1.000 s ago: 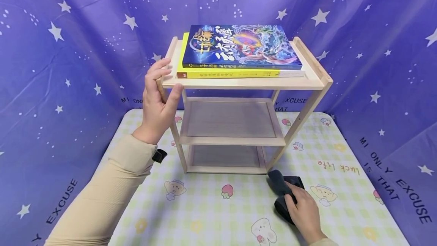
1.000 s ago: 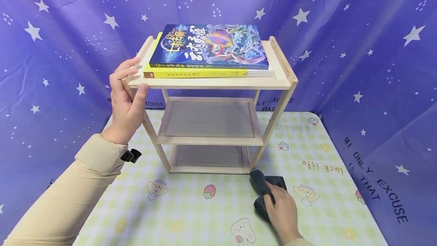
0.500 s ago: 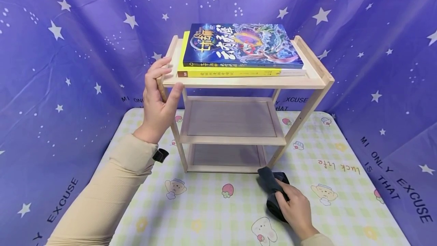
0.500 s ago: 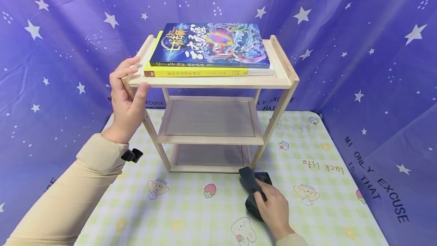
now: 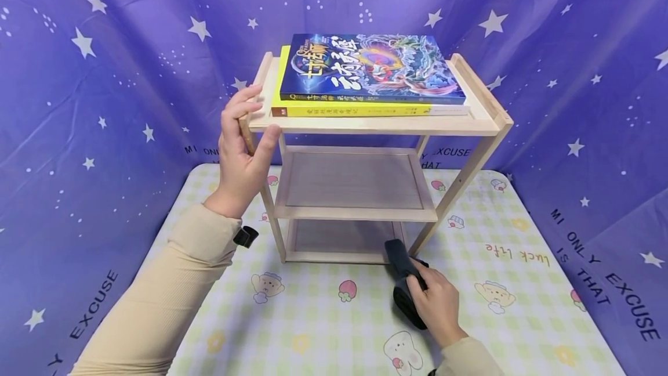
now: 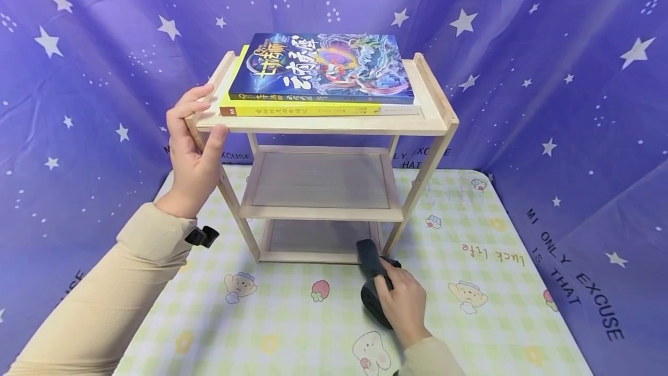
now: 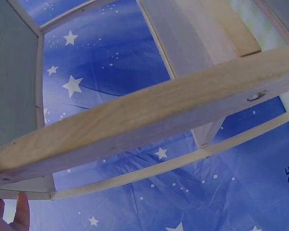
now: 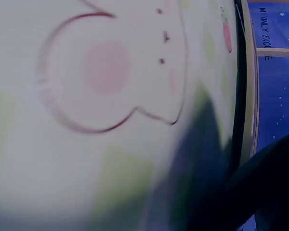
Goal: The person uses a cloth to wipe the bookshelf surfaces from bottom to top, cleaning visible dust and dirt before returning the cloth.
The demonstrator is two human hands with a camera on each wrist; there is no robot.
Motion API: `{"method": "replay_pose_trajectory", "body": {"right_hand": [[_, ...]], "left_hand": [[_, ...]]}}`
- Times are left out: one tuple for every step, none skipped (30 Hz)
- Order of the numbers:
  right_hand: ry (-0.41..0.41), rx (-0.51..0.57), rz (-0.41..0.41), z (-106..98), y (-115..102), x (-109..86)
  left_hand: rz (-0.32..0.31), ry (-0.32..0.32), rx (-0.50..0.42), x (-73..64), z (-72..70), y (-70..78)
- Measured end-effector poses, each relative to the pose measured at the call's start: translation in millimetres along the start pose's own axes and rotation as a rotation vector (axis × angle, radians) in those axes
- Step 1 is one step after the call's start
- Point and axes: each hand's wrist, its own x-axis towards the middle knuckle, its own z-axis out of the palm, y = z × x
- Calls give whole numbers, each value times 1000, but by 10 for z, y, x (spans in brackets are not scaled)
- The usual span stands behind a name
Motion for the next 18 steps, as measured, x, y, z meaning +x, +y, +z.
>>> {"method": "replay_pose_trajectory", "body": {"right_hand": [[8, 0, -1, 19, -5, 15], [13, -2, 4, 37, -10, 27], [16, -2, 6, 54, -16, 41], [16, -1, 14, 70, -23, 55], [15, 1, 23, 85, -30, 66], [14, 4, 31, 99, -37, 77], [14, 8, 38, 110, -46, 89], [13, 12, 45, 121, -55, 101], [11, 18, 51, 129, -63, 113], [12, 24, 55, 136, -71, 124], [12, 29, 58, 141, -76, 134], [16, 34, 58, 146, -82, 145], [20, 40, 57, 149, -88, 155], [26, 46, 56, 151, -94, 165], [33, 51, 54, 152, -101, 173], [38, 56, 52, 154, -108, 181], [43, 62, 51, 155, -117, 188], [46, 68, 50, 158, -127, 196]], "left_hand": [[3, 2, 0, 1, 2, 0], [5, 6, -4, 1, 4, 0], [6, 10, -10, 2, 7, 0], [4, 13, -18, 2, 10, 0], [4, 14, -21, 1, 13, 0], [2, 16, -26, -1, 15, 1], [2, 17, -28, -3, 17, 0], [0, 18, -33, -6, 19, 0], [0, 18, -34, -9, 20, -1], [0, 18, -33, -12, 22, -2], [2, 18, -34, -13, 23, -4], [3, 19, -37, -14, 24, -5], [4, 20, -39, -14, 26, -7], [5, 21, -39, -14, 26, -7], [6, 22, -38, -14, 27, -8], [6, 24, -38, -14, 28, -7], [6, 24, -37, -15, 28, -7], [5, 25, -34, -15, 28, -6]]}}
